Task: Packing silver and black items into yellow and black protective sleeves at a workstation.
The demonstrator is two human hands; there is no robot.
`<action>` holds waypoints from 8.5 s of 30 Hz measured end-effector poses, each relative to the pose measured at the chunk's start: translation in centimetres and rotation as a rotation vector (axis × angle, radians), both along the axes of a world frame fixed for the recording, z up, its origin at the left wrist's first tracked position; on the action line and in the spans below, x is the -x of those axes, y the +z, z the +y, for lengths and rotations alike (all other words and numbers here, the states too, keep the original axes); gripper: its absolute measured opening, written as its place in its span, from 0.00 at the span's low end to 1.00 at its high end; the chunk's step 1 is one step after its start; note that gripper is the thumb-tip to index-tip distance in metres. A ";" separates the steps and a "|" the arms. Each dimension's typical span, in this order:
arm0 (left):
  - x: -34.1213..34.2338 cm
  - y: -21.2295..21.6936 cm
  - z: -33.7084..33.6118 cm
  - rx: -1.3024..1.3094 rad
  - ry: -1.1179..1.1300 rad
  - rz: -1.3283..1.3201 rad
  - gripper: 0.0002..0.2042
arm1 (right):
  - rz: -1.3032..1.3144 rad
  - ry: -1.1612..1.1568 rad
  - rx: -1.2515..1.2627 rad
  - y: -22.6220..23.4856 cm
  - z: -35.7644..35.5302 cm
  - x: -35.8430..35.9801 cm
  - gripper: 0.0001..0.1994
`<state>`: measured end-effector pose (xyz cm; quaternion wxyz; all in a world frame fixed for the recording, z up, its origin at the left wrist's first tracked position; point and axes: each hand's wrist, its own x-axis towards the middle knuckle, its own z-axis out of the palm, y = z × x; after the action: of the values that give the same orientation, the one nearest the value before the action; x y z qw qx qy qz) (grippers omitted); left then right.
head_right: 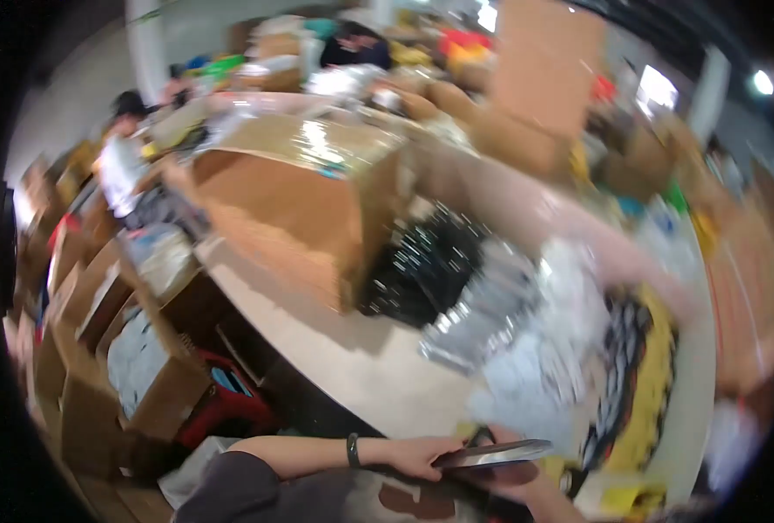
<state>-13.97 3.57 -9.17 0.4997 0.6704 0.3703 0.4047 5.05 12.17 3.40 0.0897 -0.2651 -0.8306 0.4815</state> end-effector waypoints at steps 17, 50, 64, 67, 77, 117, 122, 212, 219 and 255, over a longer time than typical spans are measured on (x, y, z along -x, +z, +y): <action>7.6 3.3 -3.7 0.028 0.513 0.749 0.29 | -0.433 -0.352 -0.459 -5.9 -1.6 3.2 0.14; 8.5 1.5 -1.7 -0.361 0.628 0.784 0.24 | -0.070 -0.865 -0.257 -8.8 10.5 -3.5 0.08; 9.1 1.0 -2.2 -0.338 0.694 0.699 0.18 | -0.327 -0.412 -0.645 -8.8 8.8 7.9 0.06; 10.3 0.8 -2.1 -0.363 0.687 0.655 0.15 | -0.007 -0.388 -0.671 -6.0 8.0 9.0 0.05; 17.6 1.6 8.0 -0.451 0.938 0.935 0.16 | -0.172 -0.080 -1.037 -12.2 8.6 13.8 0.09; 31.0 15.1 6.4 -0.154 1.190 1.159 0.08 | -0.036 0.341 -1.005 -9.3 -3.1 5.6 0.26; 31.7 15.2 9.1 -0.126 1.188 1.162 0.08 | -0.180 0.333 -0.862 -7.3 -3.5 7.3 0.33; 7.3 3.2 -4.4 0.046 0.591 0.771 0.28 | -0.447 -0.358 -0.513 -6.8 -1.9 3.3 0.12; 9.5 4.8 -3.9 -0.058 0.227 0.934 0.37 | -0.404 -0.464 -0.241 -7.4 -2.3 4.5 0.11; 11.4 4.7 -4.0 -0.144 0.542 0.762 0.33 | -0.638 -0.618 -0.957 -7.5 16.8 -6.0 0.08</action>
<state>-25.37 -0.38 -4.49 0.1567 0.6832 0.6600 0.2703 11.01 28.99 -4.11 0.0809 -0.5523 -0.8247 -0.0917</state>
